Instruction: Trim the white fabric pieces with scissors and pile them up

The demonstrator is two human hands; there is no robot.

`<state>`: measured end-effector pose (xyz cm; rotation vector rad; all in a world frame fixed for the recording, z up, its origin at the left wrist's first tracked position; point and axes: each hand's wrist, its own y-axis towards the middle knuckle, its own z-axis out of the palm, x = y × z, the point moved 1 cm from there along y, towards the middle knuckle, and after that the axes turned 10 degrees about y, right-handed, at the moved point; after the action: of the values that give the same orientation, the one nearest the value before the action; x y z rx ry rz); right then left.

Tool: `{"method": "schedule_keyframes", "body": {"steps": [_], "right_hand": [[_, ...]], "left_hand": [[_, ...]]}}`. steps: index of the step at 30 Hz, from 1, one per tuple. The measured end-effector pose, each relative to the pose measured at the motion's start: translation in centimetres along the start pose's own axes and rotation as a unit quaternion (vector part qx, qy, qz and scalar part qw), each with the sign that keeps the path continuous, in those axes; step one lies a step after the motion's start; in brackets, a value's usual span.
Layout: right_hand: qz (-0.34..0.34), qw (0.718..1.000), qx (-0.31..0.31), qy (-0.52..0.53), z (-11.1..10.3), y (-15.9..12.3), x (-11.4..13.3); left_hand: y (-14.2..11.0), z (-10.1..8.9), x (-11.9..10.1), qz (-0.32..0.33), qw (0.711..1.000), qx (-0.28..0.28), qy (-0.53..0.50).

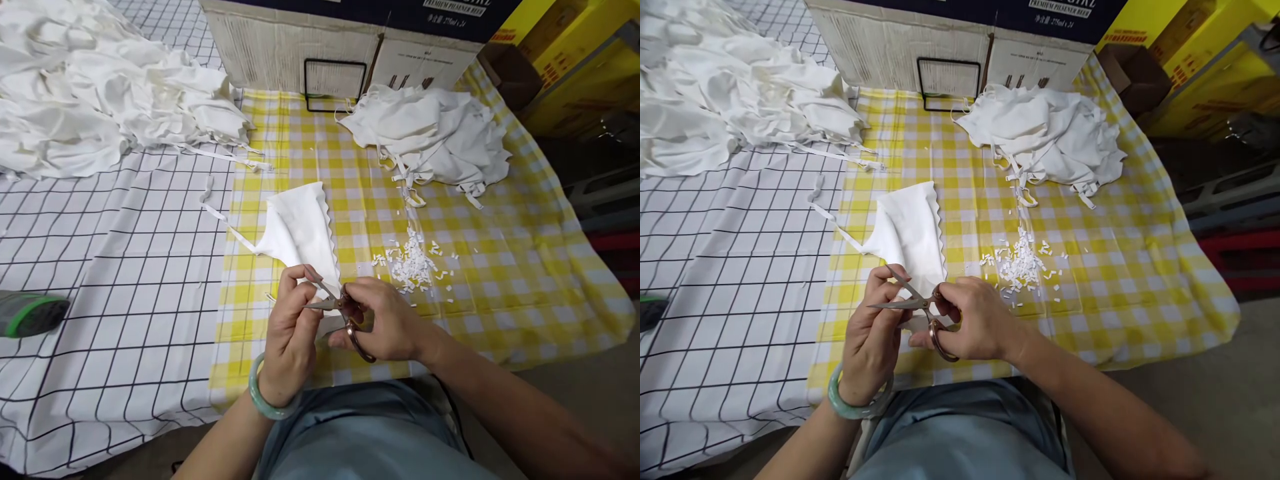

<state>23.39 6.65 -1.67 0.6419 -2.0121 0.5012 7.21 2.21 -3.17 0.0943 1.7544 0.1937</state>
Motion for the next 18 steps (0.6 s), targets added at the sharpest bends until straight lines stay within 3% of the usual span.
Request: {"method": "schedule_keyframes", "body": {"steps": [13,18], "right_hand": [[-0.016,0.999,-0.030,0.031,0.2,0.0,-0.6],[0.021,0.998,-0.049,0.040,-0.2,-0.9,-1.4]], "left_hand": [[0.2,0.3,0.4,-0.020,1.000,-0.005,-0.012],[0.6,0.9,0.1,-0.015,1.000,0.023,0.008]]}}
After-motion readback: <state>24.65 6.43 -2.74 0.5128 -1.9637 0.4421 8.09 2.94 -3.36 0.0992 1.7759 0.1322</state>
